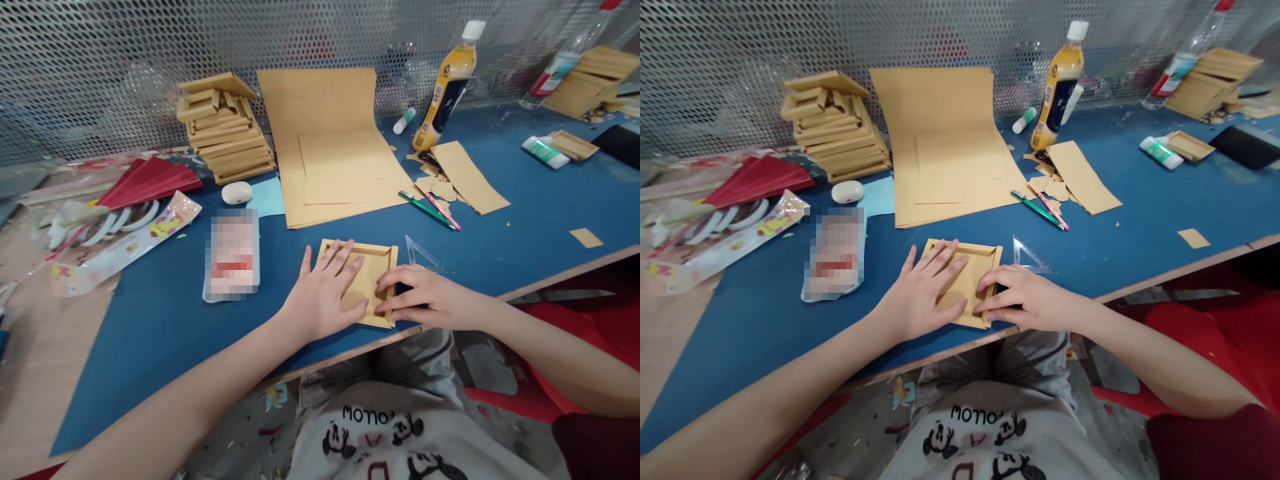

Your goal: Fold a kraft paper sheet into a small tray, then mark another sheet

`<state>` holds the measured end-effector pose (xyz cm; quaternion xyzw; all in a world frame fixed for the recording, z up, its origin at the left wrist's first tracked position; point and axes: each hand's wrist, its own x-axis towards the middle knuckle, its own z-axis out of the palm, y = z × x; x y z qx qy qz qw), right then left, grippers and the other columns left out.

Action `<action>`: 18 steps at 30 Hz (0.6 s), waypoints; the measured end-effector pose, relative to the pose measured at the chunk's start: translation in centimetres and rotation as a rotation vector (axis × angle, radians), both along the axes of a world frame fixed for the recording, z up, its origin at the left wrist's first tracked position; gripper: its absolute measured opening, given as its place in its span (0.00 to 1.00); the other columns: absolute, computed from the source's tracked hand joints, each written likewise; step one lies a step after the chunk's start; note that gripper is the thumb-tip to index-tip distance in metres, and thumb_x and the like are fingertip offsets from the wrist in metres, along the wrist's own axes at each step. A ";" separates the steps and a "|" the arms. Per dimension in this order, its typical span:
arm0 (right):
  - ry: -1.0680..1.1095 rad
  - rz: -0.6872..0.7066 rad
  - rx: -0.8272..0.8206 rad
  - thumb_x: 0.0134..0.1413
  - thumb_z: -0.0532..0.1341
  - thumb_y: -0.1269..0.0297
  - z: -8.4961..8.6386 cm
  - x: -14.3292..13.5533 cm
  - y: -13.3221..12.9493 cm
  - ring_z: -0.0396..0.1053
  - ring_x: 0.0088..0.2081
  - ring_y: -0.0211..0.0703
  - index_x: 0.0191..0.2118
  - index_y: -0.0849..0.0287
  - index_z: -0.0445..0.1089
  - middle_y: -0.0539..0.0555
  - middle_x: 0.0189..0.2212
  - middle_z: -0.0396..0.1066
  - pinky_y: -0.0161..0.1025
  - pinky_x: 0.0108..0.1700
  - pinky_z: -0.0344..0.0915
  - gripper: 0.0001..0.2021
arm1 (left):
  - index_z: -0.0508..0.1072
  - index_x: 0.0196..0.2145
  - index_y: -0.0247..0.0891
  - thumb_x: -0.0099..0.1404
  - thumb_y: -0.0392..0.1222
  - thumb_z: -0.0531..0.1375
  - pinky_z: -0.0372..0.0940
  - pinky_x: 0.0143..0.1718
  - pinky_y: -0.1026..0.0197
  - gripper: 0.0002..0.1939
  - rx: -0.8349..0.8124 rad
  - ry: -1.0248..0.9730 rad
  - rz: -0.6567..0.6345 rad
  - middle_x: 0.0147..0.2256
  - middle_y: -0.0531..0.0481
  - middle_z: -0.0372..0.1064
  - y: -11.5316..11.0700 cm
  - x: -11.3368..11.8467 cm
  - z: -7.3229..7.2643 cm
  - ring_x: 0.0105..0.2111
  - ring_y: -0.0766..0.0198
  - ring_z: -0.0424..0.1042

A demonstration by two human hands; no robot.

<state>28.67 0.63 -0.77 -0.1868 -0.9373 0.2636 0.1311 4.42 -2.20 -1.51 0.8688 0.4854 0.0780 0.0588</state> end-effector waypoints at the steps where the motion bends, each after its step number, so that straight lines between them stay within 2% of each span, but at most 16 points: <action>1: 0.007 -0.025 -0.035 0.61 0.58 0.62 0.1 -0.1 -0.1 0.63 0.52 0.44 0.46 0.52 0.74 0.57 0.49 0.67 0.45 0.54 0.58 0.11 | 0.57 0.61 0.42 0.64 0.55 0.51 0.33 0.62 0.36 0.30 -0.001 -0.001 0.000 0.66 0.45 0.39 0.0 0.0 0.0 0.65 0.50 0.40; 7: 0.022 -0.070 -0.082 0.59 0.59 0.63 0.3 -0.5 -0.5 0.64 0.51 0.44 0.43 0.53 0.76 0.57 0.47 0.67 0.45 0.54 0.58 0.10 | 0.57 0.61 0.41 0.64 0.55 0.51 0.33 0.62 0.36 0.31 -0.027 0.002 0.000 0.66 0.45 0.39 0.1 0.1 0.3 0.66 0.50 0.40; 13: 0.040 0.054 -0.080 0.58 0.61 0.60 -0.1 0.0 0.5 0.60 0.55 0.47 0.47 0.51 0.74 0.58 0.49 0.65 0.47 0.56 0.57 0.13 | 0.57 0.61 0.42 0.64 0.55 0.51 0.33 0.62 0.36 0.31 -0.039 0.023 0.004 0.66 0.46 0.38 0.1 0.1 0.4 0.66 0.51 0.39; 18: 0.026 0.116 -0.024 0.58 0.60 0.59 -0.7 0.1 1.2 0.61 0.53 0.45 0.48 0.50 0.73 0.57 0.48 0.66 0.46 0.55 0.56 0.13 | 0.57 0.61 0.42 0.64 0.55 0.51 0.34 0.62 0.37 0.31 -0.020 0.020 0.003 0.66 0.46 0.39 0.0 0.1 0.3 0.66 0.51 0.40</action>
